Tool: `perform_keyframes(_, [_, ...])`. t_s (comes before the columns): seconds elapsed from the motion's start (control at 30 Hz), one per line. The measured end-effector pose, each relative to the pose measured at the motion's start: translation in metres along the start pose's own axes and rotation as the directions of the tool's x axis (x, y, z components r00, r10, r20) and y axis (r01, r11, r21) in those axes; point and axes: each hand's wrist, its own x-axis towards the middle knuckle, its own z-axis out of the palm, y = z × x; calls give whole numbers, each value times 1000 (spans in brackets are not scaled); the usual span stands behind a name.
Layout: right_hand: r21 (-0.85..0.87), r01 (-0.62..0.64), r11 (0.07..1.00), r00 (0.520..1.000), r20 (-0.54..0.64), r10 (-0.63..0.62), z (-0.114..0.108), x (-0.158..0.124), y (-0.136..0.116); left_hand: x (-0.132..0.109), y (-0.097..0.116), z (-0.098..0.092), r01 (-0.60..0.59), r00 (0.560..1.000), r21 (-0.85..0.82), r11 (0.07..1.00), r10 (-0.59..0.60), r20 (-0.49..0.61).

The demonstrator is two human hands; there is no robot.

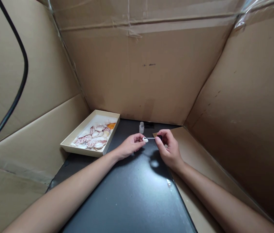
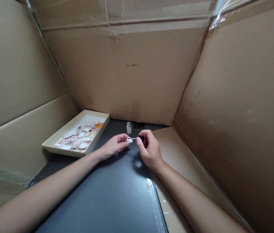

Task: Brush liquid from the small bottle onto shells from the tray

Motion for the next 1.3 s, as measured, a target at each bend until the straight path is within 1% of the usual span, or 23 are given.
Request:
perform_keyframes(0.23, [-11, 8, 1000, 1000, -14, -8, 0, 1, 2, -1, 2, 0, 7, 1000, -1, 1000, -7, -13])
perform_keyframes(0.37, [30, 2, 1000, 999, 49, -3, 0, 0, 2, -1, 1, 0, 2, 1000, 6, 1000, -2, -20])
perform_keyframes(0.43, [11, 4, 1000, 999, 37, -5, 0, 0, 2, -1, 0, 0, -2, 1000, 14, 1000, 2, -16])
perform_keyframes(0.5, [-12, 4, 1000, 1000, -7, -4, 0, 0, 2, 0, 0, 0, -3, 1000, 26, 1000, 3, -11])
perform_keyframes(0.57, [-7, -5, 1000, 1000, -24, 5, 0, 0, 3, 0, -1, 0, -1, 1000, 34, 999, 2, -7])
perform_keyframes(0.7, [21, -15, 1000, 1000, 25, 14, 0, 0, 4, 0, -1, 0, -2, 1000, 35, 999, 2, 2])
perform_keyframes(0.83, [-9, -11, 1000, 1000, 3, 11, 0, 0, 4, 0, -1, -1, -2, 1000, 31, 1000, 2, 9])
perform_keyframes(1.0, [29, -8, 1000, 999, 36, 7, 0, 0, 2, 0, -1, -1, -8, 1000, 26, 1000, 7, 14])
perform_keyframes(1.13, [1, -5, 1000, 1000, 4, 5, 1, 1, 2, 0, 0, -1, -9, 1000, 22, 1000, 9, 18])
perform_keyframes(1.23, [28, -6, 1000, 1000, 23, 5, 0, 0, 2, 0, -1, -1, -6, 1000, 13, 1000, 6, 20])
perform_keyframes(1.3, [17, -6, 1000, 1000, 26, 6, 0, 0, 2, 0, -1, -1, -12, 1000, 3, 1000, 12, 19])
